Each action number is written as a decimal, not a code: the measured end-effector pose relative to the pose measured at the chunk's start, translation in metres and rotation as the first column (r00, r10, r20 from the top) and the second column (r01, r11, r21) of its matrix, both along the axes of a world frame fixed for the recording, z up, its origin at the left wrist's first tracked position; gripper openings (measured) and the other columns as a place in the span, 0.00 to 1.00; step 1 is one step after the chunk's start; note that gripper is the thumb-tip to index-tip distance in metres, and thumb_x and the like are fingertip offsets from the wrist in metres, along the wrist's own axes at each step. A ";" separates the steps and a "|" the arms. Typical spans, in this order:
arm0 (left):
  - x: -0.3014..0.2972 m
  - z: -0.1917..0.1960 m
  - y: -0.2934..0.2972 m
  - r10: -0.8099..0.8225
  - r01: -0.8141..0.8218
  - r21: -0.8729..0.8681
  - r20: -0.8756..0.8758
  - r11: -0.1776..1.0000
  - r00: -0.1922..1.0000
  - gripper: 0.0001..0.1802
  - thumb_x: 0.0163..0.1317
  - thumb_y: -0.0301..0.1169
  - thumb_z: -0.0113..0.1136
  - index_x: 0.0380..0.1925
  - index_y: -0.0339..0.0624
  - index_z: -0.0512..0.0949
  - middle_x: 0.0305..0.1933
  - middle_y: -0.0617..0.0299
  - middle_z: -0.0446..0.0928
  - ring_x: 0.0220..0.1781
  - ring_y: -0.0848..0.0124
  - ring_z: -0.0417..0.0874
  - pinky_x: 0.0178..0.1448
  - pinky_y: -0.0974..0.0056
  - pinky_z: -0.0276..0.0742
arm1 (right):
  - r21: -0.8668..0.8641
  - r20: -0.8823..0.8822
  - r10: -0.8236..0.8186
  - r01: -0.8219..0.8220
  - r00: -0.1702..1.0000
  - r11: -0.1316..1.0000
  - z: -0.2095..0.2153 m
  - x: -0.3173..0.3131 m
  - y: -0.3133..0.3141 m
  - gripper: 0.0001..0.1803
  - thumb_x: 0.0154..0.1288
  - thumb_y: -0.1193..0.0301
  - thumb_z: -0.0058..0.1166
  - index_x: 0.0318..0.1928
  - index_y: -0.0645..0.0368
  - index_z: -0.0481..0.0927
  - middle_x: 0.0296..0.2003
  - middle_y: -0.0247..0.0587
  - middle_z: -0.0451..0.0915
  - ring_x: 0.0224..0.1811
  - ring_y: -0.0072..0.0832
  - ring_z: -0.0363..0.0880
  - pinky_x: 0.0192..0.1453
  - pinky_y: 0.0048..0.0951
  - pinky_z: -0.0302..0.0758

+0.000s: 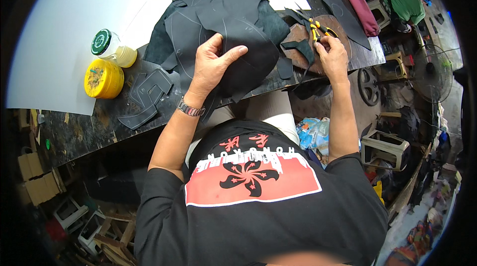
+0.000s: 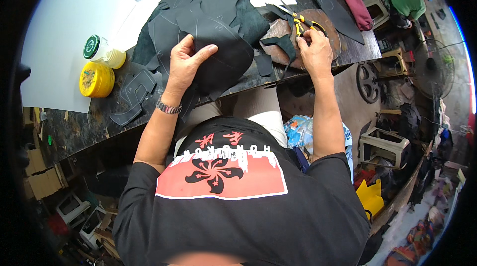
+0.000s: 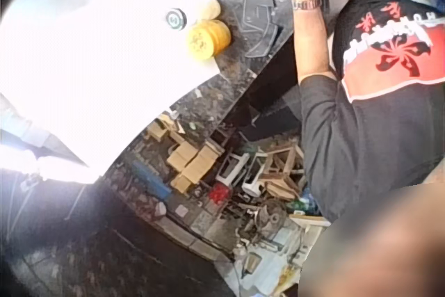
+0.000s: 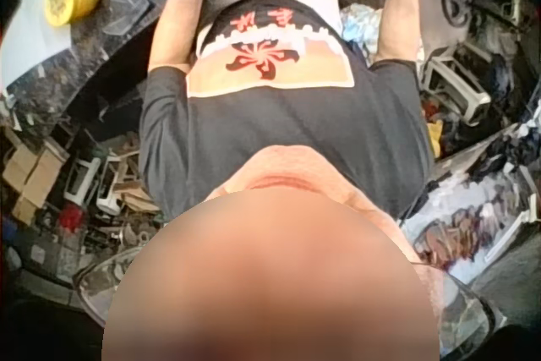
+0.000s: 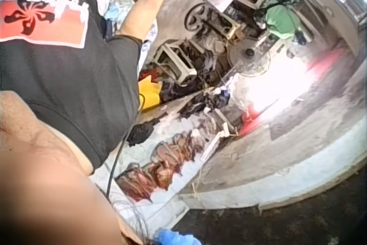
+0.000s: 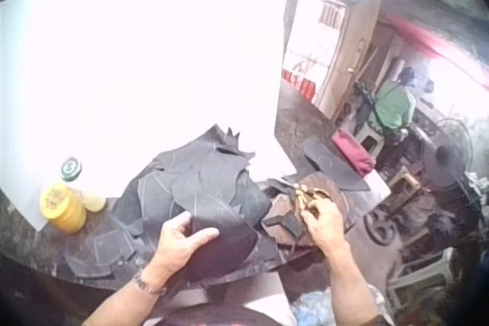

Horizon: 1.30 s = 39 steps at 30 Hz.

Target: The person uses shears to cut a black leather sheet along pre-drawn outlines. They repeatedly reposition the sheet, cut along the lines, and separate the cut pieces, placing them on the work surface.

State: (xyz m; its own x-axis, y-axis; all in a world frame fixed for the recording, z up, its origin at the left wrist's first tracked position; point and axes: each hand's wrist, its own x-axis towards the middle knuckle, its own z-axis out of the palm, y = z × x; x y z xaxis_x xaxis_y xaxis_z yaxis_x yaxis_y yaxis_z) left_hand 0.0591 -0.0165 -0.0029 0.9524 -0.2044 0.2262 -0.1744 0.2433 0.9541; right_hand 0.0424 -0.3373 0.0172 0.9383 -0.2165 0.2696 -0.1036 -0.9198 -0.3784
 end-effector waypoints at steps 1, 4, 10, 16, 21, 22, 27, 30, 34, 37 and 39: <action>0.000 0.001 0.000 -0.009 0.009 0.020 -0.044 1.000 0.999 0.14 0.57 0.27 0.72 0.26 0.40 0.72 0.28 0.74 0.75 0.31 0.87 0.70 0.34 0.77 0.72 | -0.048 0.021 -0.016 0.017 1.000 0.999 0.000 0.003 -0.002 0.16 0.56 0.64 0.63 0.41 0.60 0.80 0.42 0.49 0.79 0.46 0.46 0.78 0.52 0.42 0.74; -0.001 0.002 -0.002 0.043 -0.038 0.043 -0.144 0.998 0.989 0.12 0.57 0.27 0.71 0.28 0.39 0.74 0.31 0.71 0.77 0.32 0.85 0.73 0.36 0.76 0.74 | -0.097 -0.055 -0.084 0.079 0.995 0.992 0.007 0.011 -0.007 0.17 0.55 0.64 0.64 0.41 0.62 0.80 0.44 0.50 0.79 0.48 0.46 0.77 0.53 0.43 0.74; -0.012 -0.002 -0.009 0.179 -0.183 0.097 0.040 0.978 0.983 0.44 0.54 0.22 0.70 0.67 0.37 0.55 0.42 0.58 0.79 0.42 0.75 0.79 0.50 0.72 0.75 | -0.229 0.007 0.004 -0.003 1.000 0.973 0.009 0.013 -0.001 0.17 0.55 0.63 0.65 0.41 0.60 0.80 0.44 0.48 0.78 0.50 0.46 0.76 0.54 0.44 0.73; -0.022 0.000 -0.005 0.260 -0.341 0.344 0.260 0.875 0.930 0.60 0.52 0.19 0.71 0.75 0.50 0.39 0.41 0.63 0.74 0.43 0.78 0.76 0.48 0.74 0.72 | -0.195 0.070 0.003 0.010 0.998 0.981 0.000 0.021 -0.016 0.17 0.59 0.62 0.60 0.45 0.60 0.80 0.45 0.48 0.78 0.51 0.46 0.75 0.55 0.44 0.73; -0.015 0.014 0.005 0.029 -0.157 0.436 0.285 0.886 0.958 0.19 0.51 0.24 0.70 0.46 0.40 0.84 0.33 0.63 0.77 0.30 0.72 0.70 0.40 0.70 0.71 | -0.227 -0.020 0.052 -0.056 0.998 0.972 -0.001 0.023 -0.027 0.17 0.61 0.66 0.55 0.48 0.62 0.81 0.48 0.50 0.78 0.53 0.48 0.76 0.58 0.43 0.73; -0.015 0.018 0.007 0.005 -0.140 0.427 0.302 0.893 0.953 0.18 0.51 0.24 0.71 0.45 0.40 0.84 0.32 0.63 0.77 0.29 0.72 0.69 0.39 0.70 0.71 | -0.231 -0.034 0.060 -0.066 0.998 0.971 0.000 0.023 -0.028 0.17 0.61 0.66 0.55 0.48 0.61 0.81 0.48 0.50 0.78 0.53 0.48 0.77 0.58 0.43 0.73; -0.020 0.037 0.012 0.028 -0.171 0.303 0.424 0.938 0.905 0.18 0.51 0.24 0.71 0.44 0.39 0.85 0.28 0.63 0.76 0.29 0.74 0.67 0.35 0.70 0.68 | -0.168 -0.146 0.025 -0.050 0.989 0.984 0.011 0.022 -0.028 0.17 0.59 0.65 0.56 0.47 0.59 0.83 0.47 0.50 0.78 0.52 0.48 0.76 0.57 0.42 0.73; -0.017 0.036 0.017 0.079 -0.238 0.310 0.448 0.920 0.891 0.18 0.51 0.24 0.72 0.45 0.40 0.84 0.27 0.64 0.74 0.29 0.75 0.67 0.36 0.72 0.68 | -0.258 -0.105 0.022 -0.048 0.994 0.965 0.012 0.019 -0.027 0.17 0.59 0.66 0.57 0.47 0.57 0.84 0.47 0.49 0.78 0.52 0.47 0.76 0.57 0.42 0.72; -0.012 0.019 0.011 0.034 -0.048 0.226 0.069 0.973 0.997 0.22 0.54 0.22 0.70 0.51 0.36 0.81 0.39 0.67 0.79 0.41 0.79 0.75 0.51 0.76 0.68 | -0.212 -0.064 0.046 -0.059 0.997 0.976 0.009 0.019 -0.031 0.14 0.56 0.70 0.59 0.44 0.59 0.83 0.47 0.50 0.78 0.52 0.47 0.76 0.57 0.42 0.72; -0.011 0.007 0.007 0.045 -0.066 0.168 0.127 0.984 0.991 0.24 0.55 0.22 0.69 0.54 0.37 0.79 0.39 0.69 0.76 0.42 0.80 0.74 0.51 0.76 0.68 | -0.182 -0.006 0.056 -0.056 0.998 0.982 0.006 0.022 -0.036 0.14 0.54 0.71 0.61 0.43 0.60 0.83 0.45 0.51 0.78 0.50 0.48 0.77 0.56 0.42 0.73; -0.012 0.004 0.008 0.059 -0.091 0.218 0.152 0.972 0.987 0.24 0.55 0.22 0.69 0.54 0.37 0.79 0.39 0.69 0.76 0.41 0.80 0.73 0.50 0.76 0.68 | -0.156 -0.124 -0.002 -0.018 0.992 0.988 0.007 0.023 -0.041 0.15 0.54 0.69 0.63 0.43 0.61 0.82 0.45 0.52 0.79 0.49 0.49 0.78 0.55 0.42 0.73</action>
